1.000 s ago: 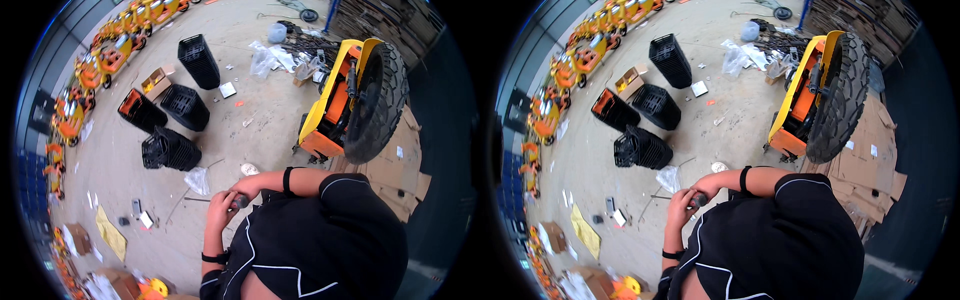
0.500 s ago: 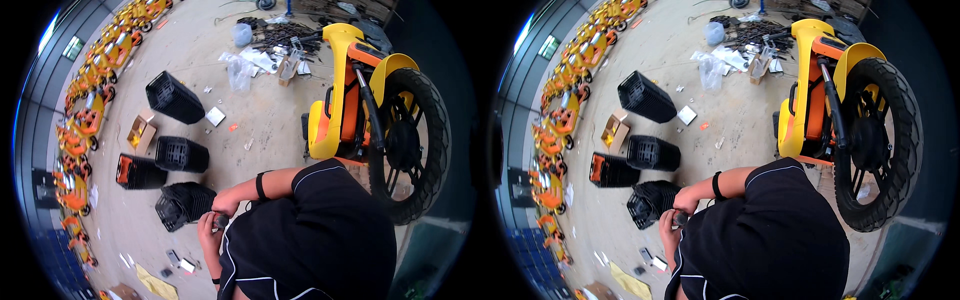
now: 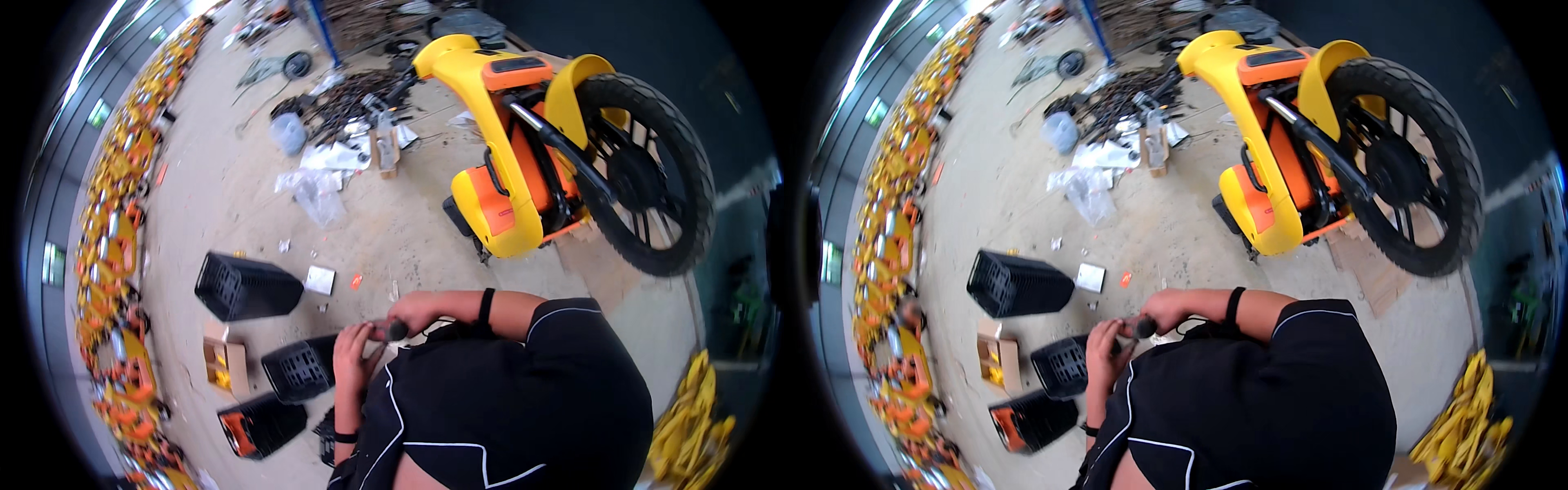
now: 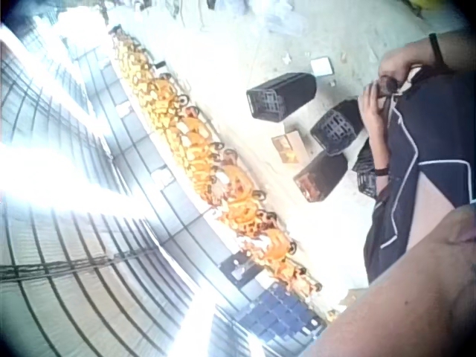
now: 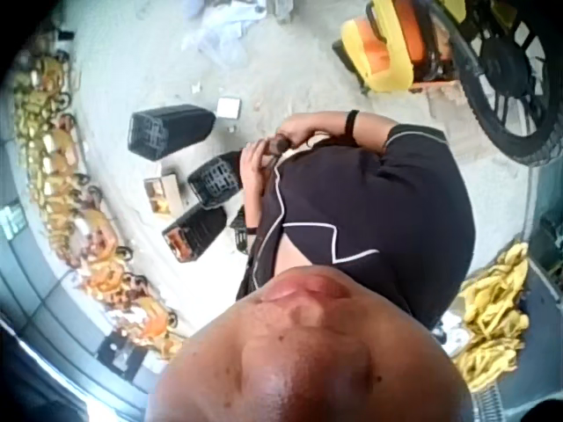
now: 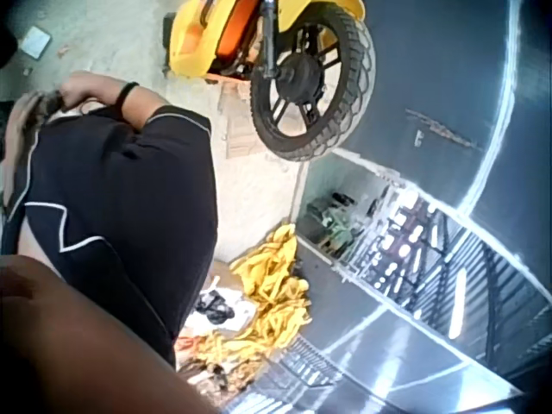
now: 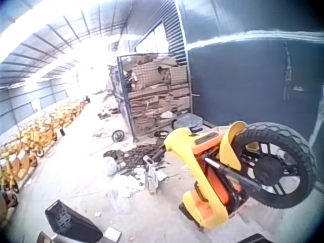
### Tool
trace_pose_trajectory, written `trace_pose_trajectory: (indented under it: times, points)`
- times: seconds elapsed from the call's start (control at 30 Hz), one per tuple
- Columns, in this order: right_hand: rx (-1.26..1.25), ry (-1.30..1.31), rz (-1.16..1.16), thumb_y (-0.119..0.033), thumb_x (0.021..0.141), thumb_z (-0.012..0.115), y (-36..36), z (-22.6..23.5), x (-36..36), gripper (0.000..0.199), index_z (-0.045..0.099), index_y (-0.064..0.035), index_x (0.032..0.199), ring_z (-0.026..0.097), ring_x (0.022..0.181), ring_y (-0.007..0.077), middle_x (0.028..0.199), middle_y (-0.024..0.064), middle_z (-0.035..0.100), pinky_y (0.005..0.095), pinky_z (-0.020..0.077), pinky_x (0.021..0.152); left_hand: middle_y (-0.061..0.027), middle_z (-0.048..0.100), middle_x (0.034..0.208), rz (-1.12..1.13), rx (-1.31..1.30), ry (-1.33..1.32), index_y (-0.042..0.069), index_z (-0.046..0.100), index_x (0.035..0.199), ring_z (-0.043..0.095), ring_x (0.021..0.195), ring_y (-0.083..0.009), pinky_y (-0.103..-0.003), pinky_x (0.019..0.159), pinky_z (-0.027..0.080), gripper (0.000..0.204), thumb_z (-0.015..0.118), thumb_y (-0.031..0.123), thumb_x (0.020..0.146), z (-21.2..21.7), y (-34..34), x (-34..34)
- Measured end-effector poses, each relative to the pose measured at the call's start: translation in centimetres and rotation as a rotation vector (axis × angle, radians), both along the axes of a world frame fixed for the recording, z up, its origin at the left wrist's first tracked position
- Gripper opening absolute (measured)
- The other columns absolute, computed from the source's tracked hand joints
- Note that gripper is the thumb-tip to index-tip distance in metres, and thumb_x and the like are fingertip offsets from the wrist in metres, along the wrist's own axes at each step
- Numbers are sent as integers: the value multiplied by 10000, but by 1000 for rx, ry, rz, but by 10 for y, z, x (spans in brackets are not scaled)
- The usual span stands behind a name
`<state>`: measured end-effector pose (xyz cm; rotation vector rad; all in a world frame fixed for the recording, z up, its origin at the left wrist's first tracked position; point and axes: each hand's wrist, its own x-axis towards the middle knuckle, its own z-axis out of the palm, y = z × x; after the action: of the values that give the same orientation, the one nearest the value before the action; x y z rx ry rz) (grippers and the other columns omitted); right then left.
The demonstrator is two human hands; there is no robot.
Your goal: The person uses a red power drill to tighten bolts on the front wheel fork and various body panels of a yellow electric scooter on a warehouse floor.
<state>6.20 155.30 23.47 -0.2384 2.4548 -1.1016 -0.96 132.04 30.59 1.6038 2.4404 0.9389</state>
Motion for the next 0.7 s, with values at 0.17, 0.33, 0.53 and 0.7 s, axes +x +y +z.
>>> trace_pose_trajectory:
  times: [0.17, 0.33, 0.53, 0.7]
  points:
    - [-111, 43, -598, -215, 691, 747, 50, 55, 35, 361, 679, -84, 1021, 684, 812, 306, 892, 137, 717, 417, 538, 747, -149, 709, 1053, -52, 160, 61, 51, 680, 1132, 673, 967, -351, -425, 863, 529, 275, 690, 25, 858, 2, 6, -117]
    - [-526, 197, -1275, -145, 791, 777, 39, 119, 117, 520, 614, -51, 1276, 672, 912, 135, 1067, 42, 714, 300, 559, 823, -165, 723, 955, -99, 88, -38, 21, 697, 1088, 705, 890, -344, -400, 794, 556, 226, 694, 31, 862, -34, 9, -183]
    - [-707, 427, -1577, -78, 851, 720, 17, 137, 159, 396, 615, -33, 1230, 626, 888, 94, 1069, 50, 665, 294, 540, 738, -157, 717, 928, -254, -100, -158, 54, 713, 1068, 700, 865, -331, -406, 759, 553, 217, 688, 67, 853, -56, 41, -210]
    - [-736, 790, -1730, -54, 819, 734, 53, 158, 133, 403, 592, -44, 1196, 657, 851, 149, 1090, 87, 633, 316, 534, 746, -150, 716, 931, -333, -212, -100, 66, 716, 1082, 695, 853, -335, -417, 755, 552, 221, 675, 86, 866, -48, 114, -260]
